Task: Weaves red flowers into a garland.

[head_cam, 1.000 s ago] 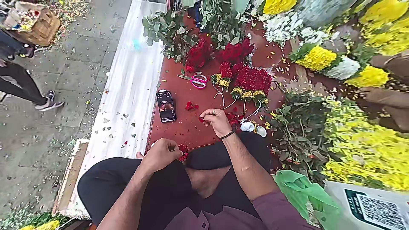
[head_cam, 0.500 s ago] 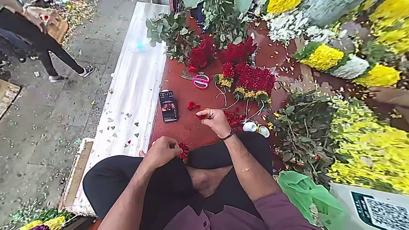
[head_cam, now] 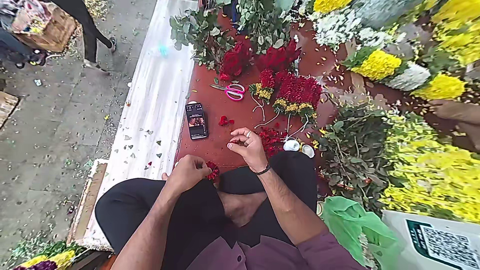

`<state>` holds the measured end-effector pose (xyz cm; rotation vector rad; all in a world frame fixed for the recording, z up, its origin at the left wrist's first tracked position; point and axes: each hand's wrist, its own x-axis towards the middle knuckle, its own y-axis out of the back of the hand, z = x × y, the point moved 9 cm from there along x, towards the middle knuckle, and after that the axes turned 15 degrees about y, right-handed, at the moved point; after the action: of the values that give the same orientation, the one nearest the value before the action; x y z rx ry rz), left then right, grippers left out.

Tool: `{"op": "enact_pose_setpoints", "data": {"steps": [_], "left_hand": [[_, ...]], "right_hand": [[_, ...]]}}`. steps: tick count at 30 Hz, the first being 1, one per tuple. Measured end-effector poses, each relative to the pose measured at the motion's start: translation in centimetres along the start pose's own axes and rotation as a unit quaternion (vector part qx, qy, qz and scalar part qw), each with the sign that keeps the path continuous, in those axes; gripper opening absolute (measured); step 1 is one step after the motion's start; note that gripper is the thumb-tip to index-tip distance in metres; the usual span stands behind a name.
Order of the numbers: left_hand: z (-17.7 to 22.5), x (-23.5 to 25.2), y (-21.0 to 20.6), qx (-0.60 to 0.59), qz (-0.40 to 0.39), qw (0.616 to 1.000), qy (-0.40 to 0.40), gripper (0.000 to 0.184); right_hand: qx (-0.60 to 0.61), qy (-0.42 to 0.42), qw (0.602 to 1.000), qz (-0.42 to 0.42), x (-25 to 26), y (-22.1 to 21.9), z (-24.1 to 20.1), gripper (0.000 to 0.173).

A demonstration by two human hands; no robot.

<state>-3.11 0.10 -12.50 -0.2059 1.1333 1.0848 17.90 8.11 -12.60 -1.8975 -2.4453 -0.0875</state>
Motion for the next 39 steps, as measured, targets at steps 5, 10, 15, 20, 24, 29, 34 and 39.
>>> {"op": "enact_pose_setpoints", "data": {"steps": [5, 10, 15, 20, 24, 29, 34, 39], "left_hand": [[0.0, 0.0, 0.3, -0.030, 0.008, 0.999, 0.008, 0.025], [0.8, -0.5, -0.2, -0.083, -0.025, 0.996, -0.007, 0.014], [1.4, -0.6, -0.5, -0.072, -0.040, 0.995, -0.053, 0.016], [1.8, -0.7, -0.8, -0.075, -0.051, 0.993, -0.078, 0.014], [1.9, -0.7, -1.0, -0.079, -0.054, 0.992, -0.081, 0.013], [1.3, -0.6, -0.2, -0.101, -0.014, 0.994, -0.048, 0.019], [0.6, -0.5, 0.8, -0.100, 0.027, 0.995, -0.007, 0.019], [-0.2, -0.6, 2.2, -0.132, 0.054, 0.990, 0.006, 0.023]], "right_hand": [[0.056, -0.058, 0.996, -0.023, -2.4, -2.1, -0.7, 0.048], [0.115, -0.139, 0.982, -0.060, -4.7, -5.0, -0.1, 0.049], [0.077, -0.177, 0.980, -0.046, -4.8, -4.9, 1.1, 0.052], [0.052, -0.207, 0.973, -0.091, -5.1, -4.5, 2.3, 0.068], [0.072, -0.230, 0.954, -0.181, -5.1, -4.4, 2.5, 0.095], [0.004, -0.146, 0.965, -0.216, -3.8, -3.1, 1.5, 0.106], [-0.020, -0.103, 0.952, -0.287, -4.5, -4.9, 3.4, 0.087], [-0.001, 0.000, 0.984, -0.180, -2.3, -2.6, 0.5, 0.006]]}}
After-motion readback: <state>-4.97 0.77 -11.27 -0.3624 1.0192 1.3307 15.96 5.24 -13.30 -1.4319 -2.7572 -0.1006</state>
